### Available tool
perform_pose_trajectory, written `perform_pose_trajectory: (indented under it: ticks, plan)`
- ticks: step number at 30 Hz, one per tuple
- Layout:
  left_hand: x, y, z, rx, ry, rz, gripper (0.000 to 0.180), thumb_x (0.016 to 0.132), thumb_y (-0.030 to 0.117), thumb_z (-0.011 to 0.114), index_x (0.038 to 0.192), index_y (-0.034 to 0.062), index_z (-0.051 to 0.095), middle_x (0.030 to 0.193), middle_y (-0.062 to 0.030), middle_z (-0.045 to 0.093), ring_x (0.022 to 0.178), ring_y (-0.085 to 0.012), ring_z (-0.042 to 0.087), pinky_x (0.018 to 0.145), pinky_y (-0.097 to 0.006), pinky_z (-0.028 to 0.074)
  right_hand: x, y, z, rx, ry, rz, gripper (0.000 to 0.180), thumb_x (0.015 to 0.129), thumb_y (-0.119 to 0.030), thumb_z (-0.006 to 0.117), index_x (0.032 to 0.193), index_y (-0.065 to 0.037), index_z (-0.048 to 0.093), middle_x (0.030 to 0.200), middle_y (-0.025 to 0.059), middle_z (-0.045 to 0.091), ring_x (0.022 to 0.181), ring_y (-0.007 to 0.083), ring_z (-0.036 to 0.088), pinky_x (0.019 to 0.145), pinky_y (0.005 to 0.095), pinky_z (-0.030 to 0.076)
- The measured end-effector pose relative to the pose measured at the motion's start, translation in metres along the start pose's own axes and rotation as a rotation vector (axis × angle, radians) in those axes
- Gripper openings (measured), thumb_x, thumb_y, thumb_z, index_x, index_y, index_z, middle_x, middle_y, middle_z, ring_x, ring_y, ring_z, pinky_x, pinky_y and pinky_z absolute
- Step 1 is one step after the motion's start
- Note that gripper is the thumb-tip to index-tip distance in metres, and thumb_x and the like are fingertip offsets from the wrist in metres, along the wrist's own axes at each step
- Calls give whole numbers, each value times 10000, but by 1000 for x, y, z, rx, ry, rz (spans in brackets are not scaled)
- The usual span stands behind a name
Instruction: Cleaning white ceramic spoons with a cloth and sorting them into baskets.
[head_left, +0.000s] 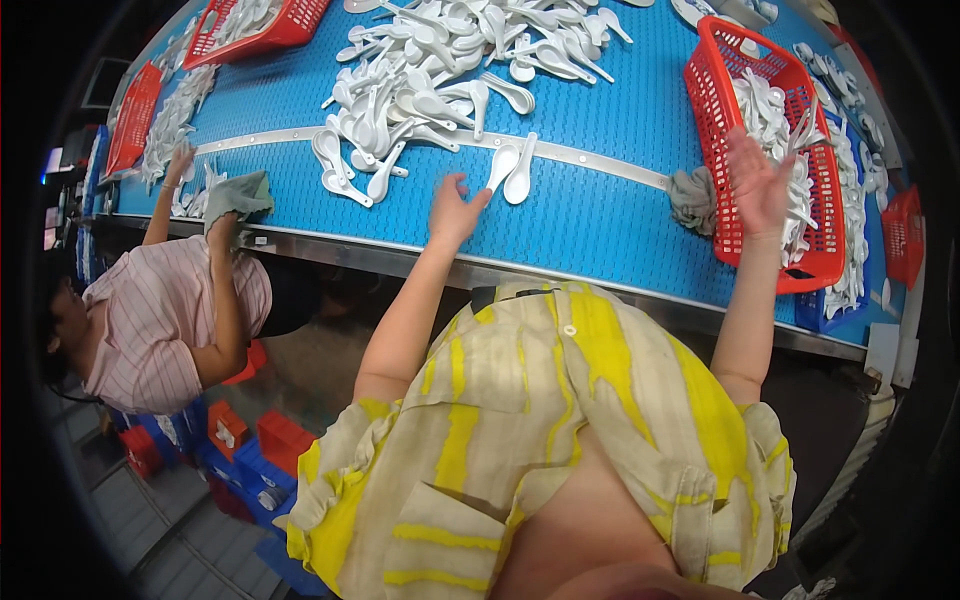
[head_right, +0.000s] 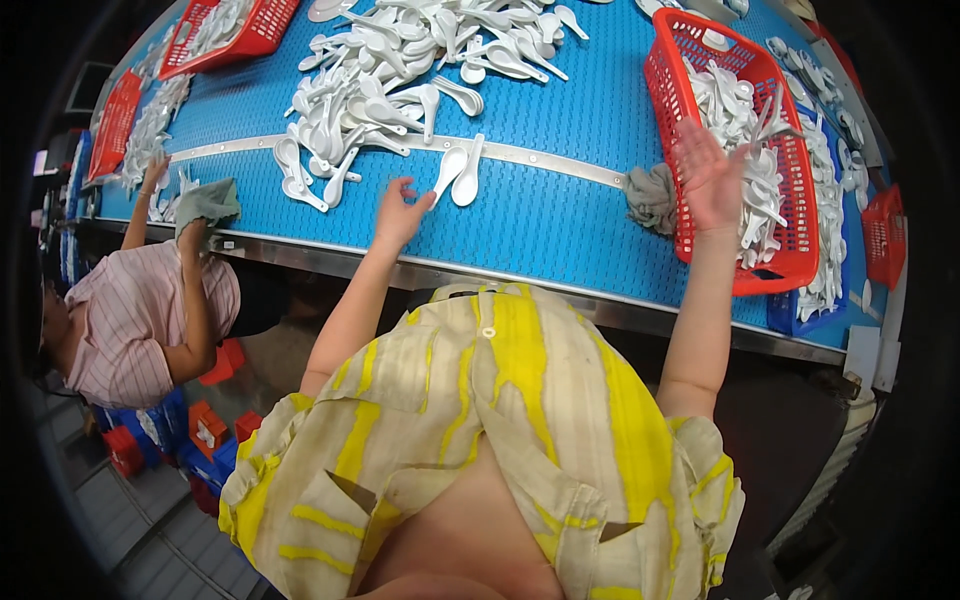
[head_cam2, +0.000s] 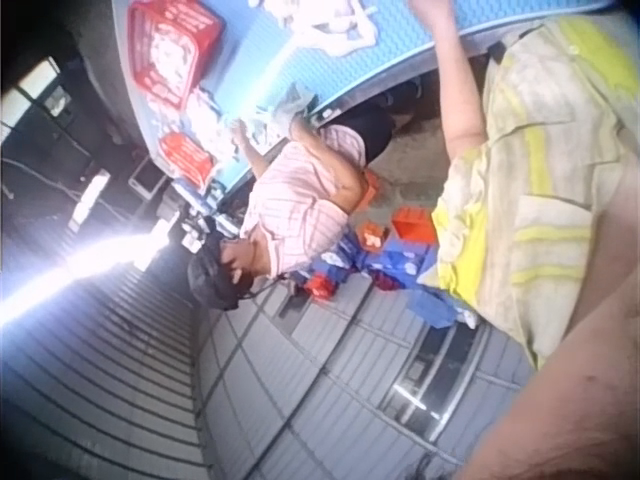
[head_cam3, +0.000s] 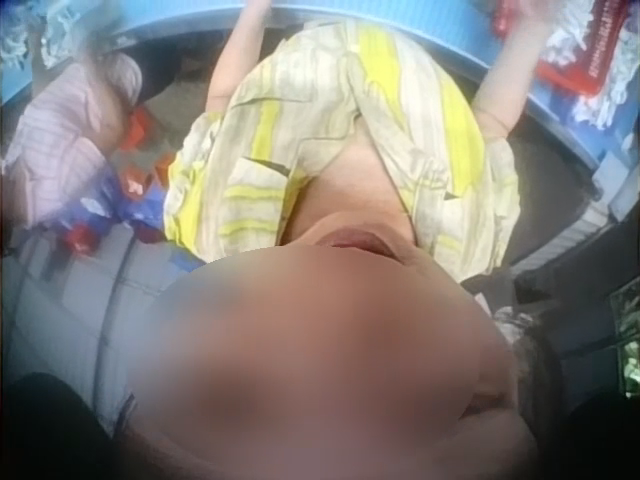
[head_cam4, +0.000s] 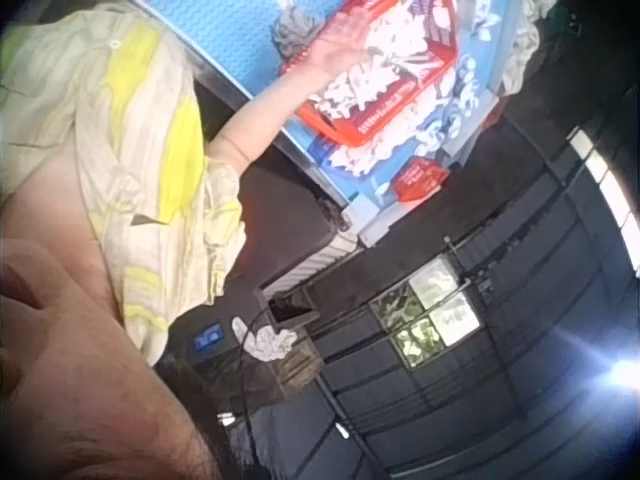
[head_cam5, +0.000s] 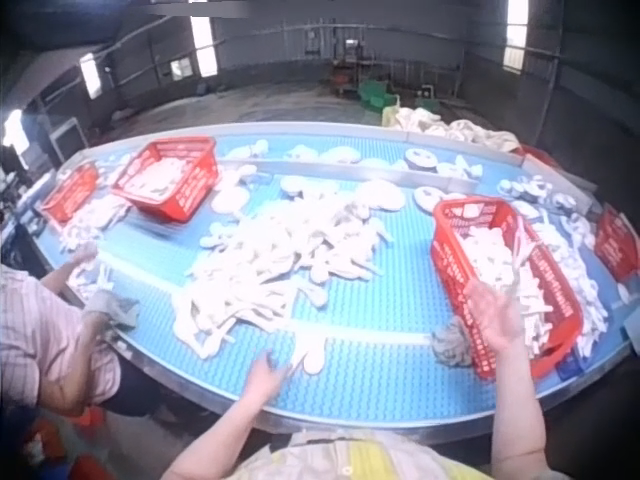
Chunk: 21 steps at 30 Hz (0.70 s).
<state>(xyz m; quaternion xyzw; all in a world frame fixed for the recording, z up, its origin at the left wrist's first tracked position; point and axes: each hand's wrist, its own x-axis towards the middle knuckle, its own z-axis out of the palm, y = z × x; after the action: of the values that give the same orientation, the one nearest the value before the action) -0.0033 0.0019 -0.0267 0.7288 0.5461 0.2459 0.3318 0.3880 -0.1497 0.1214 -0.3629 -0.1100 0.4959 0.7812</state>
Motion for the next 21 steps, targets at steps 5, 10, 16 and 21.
perform_pose_trajectory:
  ticks: [5,10,16,21]
  plan:
    - [-3,16,2,-445,-456,-497,436,774,242,626,1109,6,477,774,-65,604,627,-115,551,504,-249,424,-4,82,-107,-1954,96,-353,523,722,-230,660,1158,-2,482,1232,190,429,1145,294,420,937,345,362]
    - [-4,10,-12,-578,-278,-508,294,818,226,559,1004,0,533,751,-56,611,559,-96,534,472,-224,405,-13,106,-97,-1879,246,-148,483,682,-151,686,1117,-28,517,1124,170,508,1055,289,486,880,346,398]
    - [3,11,-14,-499,-186,-410,227,834,211,509,901,1,561,738,-71,633,544,-120,550,487,-244,428,-23,169,15,-1352,-222,-180,419,672,-174,679,1063,-87,555,1078,106,533,986,254,523,836,331,428]
    - [0,13,14,-348,-335,-224,183,800,182,534,804,4,575,658,-69,626,521,-122,559,487,-268,442,-3,257,42,-1593,-583,-570,438,619,-125,674,1043,-126,565,1137,97,499,1045,301,470,898,376,392]
